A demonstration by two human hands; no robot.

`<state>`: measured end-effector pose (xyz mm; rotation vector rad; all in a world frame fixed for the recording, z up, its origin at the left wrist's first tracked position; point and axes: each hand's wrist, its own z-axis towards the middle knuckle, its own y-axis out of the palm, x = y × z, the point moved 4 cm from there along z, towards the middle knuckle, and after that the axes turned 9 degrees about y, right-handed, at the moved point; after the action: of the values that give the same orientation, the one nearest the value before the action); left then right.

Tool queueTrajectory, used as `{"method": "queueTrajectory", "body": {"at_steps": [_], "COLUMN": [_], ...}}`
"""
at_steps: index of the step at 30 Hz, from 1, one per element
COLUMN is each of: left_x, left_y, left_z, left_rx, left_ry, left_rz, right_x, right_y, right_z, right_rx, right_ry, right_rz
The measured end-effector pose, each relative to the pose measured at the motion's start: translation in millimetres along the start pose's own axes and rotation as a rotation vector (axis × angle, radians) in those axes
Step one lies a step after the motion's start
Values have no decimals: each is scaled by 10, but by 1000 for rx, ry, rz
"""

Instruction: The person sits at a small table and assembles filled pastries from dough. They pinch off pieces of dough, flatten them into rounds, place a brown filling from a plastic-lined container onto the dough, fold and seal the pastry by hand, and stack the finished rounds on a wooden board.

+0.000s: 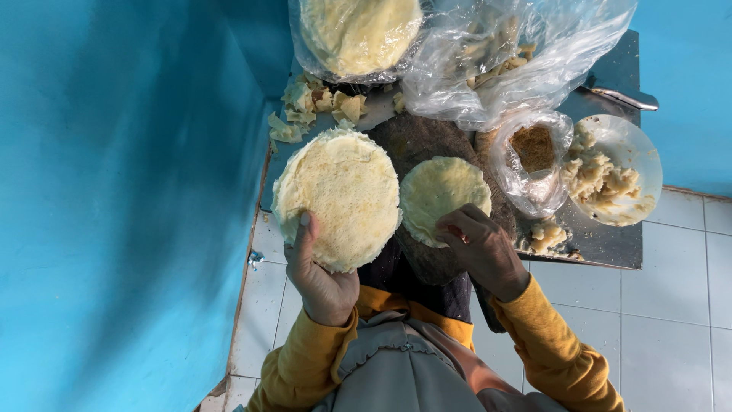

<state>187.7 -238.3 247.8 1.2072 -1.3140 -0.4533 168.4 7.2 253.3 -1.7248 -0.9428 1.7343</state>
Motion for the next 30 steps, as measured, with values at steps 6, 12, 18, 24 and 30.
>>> {"method": "queueTrajectory", "body": {"at_steps": [6, 12, 18, 24, 30], "left_x": [-1, -15, -15, -9, 3], "left_y": [-23, -44, -40, 0, 20], "left_z": [2, 12, 14, 14, 12], "left_rx": [2, 1, -4, 11, -2], "left_ry": [-2, 3, -17, -25, -40], "left_rz": [6, 6, 8, 12, 20], "right_x": [10, -43, -109, -180, 86], "right_y": [137, 312, 324, 289, 13], "right_z": [-73, -362, -492, -565, -416], "right_rx": [0, 43, 44, 95, 35], "right_ry": [-164, -356, -326, -289, -18], "right_rz": [-18, -472, -560, -483, 56]}}
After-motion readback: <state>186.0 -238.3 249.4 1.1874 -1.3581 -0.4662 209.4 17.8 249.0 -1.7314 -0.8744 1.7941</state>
